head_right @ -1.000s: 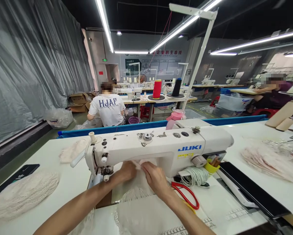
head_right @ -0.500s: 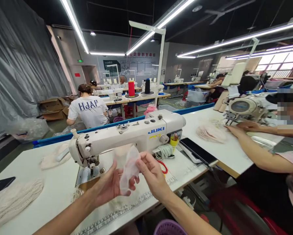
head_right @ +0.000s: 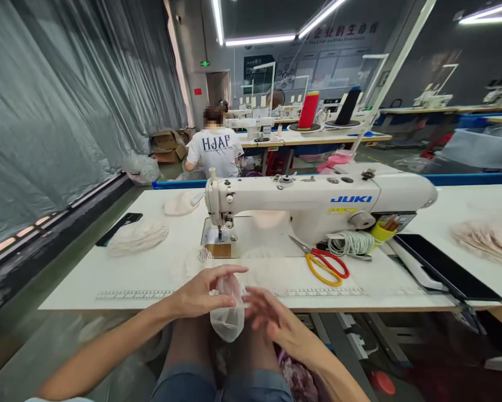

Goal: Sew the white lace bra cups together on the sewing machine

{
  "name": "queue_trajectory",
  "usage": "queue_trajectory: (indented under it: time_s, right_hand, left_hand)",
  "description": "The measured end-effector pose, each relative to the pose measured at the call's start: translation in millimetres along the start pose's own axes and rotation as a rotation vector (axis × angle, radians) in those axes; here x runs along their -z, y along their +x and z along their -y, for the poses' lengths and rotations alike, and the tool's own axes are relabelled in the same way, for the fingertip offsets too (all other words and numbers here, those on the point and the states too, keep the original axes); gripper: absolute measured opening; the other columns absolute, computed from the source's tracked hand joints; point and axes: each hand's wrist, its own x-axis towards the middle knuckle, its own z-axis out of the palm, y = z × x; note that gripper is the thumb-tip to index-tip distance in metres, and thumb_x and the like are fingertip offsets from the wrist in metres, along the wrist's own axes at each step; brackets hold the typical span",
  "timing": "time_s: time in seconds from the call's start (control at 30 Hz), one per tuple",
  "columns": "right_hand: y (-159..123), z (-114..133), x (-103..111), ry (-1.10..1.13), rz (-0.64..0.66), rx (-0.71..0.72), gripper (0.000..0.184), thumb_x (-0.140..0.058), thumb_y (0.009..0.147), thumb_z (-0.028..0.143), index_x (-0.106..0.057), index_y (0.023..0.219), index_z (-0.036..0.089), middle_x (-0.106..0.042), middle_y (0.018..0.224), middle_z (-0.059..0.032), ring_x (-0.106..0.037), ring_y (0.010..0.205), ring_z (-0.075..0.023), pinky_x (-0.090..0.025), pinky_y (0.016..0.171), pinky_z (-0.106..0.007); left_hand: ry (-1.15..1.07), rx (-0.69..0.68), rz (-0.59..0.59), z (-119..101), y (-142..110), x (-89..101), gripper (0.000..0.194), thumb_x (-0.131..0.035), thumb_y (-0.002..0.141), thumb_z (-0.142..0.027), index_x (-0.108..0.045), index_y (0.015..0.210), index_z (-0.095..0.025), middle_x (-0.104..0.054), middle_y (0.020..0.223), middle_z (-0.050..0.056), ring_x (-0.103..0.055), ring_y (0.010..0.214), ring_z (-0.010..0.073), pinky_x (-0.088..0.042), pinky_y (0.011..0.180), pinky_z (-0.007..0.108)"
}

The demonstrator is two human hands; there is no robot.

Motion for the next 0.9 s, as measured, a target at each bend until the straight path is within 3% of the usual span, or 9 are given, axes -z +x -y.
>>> queue_trajectory:
  time_s: [0.07,0.1,0.2,0.27,0.4,0.57,0.77,0.9]
  right_hand:
    - [23,-1,-13,0.018,-0.045,0.063,0.077,-0.05,0.071,0.074,-0.045,0.126,0.021,-0.055,0.111,-0.012,-0.054,0.098,-0.0237,-0.044,0.081,-0.034]
    - [33,-1,-20,-0.002,-0.044,0.048,0.067,-0.054,0.072,0.069,-0.052,0.118,0.019,-0.058,0.105,-0.0101,-0.054,0.094,-0.0227,-0.044,0.079,-0.033]
    - [51,5,-36,-0.103,-0.041,-0.011,0.04,-0.057,0.079,0.055,-0.061,0.08,0.016,-0.057,0.071,-0.0016,-0.052,0.069,-0.0153,-0.041,0.061,-0.025]
    - [55,9,-42,-0.171,-0.071,-0.042,0.039,-0.054,0.082,0.052,-0.057,0.066,0.016,-0.048,0.057,0.0024,-0.043,0.056,-0.0112,-0.033,0.051,-0.022]
    - [56,12,-46,-0.218,-0.102,-0.1,0.037,-0.049,0.086,0.05,-0.058,0.072,0.017,-0.041,0.049,0.0048,-0.038,0.048,-0.0103,-0.027,0.047,-0.022]
    - [61,12,-50,-0.28,-0.109,-0.112,0.037,-0.044,0.088,0.049,-0.058,0.076,0.018,-0.046,0.046,0.0042,-0.038,0.047,-0.0111,-0.028,0.048,-0.023]
    - [74,12,-54,-0.397,-0.162,-0.106,0.034,-0.044,0.089,0.047,-0.058,0.075,0.019,-0.047,0.046,0.0034,-0.039,0.046,-0.0121,-0.027,0.045,-0.023]
    - [81,13,-56,-0.404,-0.174,-0.12,0.035,-0.045,0.088,0.048,-0.058,0.074,0.019,-0.047,0.047,0.0033,-0.04,0.047,-0.0119,-0.029,0.045,-0.023]
  left_hand:
    - [0.148,-0.033,0.061,-5,-12,1.6,0.06,-0.066,0.07,-0.018,-0.05,0.128,-0.022,-0.062,0.091,0.002,-0.051,0.074,0.0127,-0.039,0.069,0.021]
    - [0.186,-0.027,0.064,-6,-18,3.4,0.059,-0.064,0.071,-0.018,-0.05,0.129,-0.023,-0.062,0.091,0.002,-0.05,0.071,0.012,-0.039,0.066,0.021]
    - [0.23,0.047,-0.012,-5,-36,13.3,0.052,-0.062,0.073,-0.022,-0.054,0.125,-0.021,-0.061,0.081,0.0,-0.042,0.059,0.0087,-0.033,0.056,0.019]
    - [0.218,0.125,-0.071,0,-47,21.6,0.049,-0.066,0.072,-0.028,-0.058,0.119,-0.018,-0.054,0.069,-0.002,-0.037,0.055,0.0078,-0.029,0.052,0.018]
    - [0.086,0.248,-0.089,14,-62,33.7,0.041,-0.066,0.071,-0.032,-0.065,0.106,-0.01,-0.039,0.055,-0.006,-0.033,0.052,0.007,-0.026,0.049,0.019]
    - [0.069,0.268,-0.053,24,-66,43.0,0.026,-0.058,0.075,-0.025,-0.067,0.094,-0.01,-0.029,0.049,-0.008,-0.028,0.045,0.0055,-0.023,0.044,0.017]
    - [0.045,0.341,0.004,29,-68,55.7,0.026,-0.05,0.075,-0.022,-0.065,0.094,-0.011,-0.045,0.047,-0.006,-0.043,0.041,0.0075,-0.033,0.043,0.017]
    - [0.135,0.318,-0.076,29,-71,61.7,0.019,-0.051,0.074,-0.022,-0.065,0.081,-0.012,-0.055,0.053,-0.002,-0.049,0.051,0.0098,-0.037,0.05,0.018]
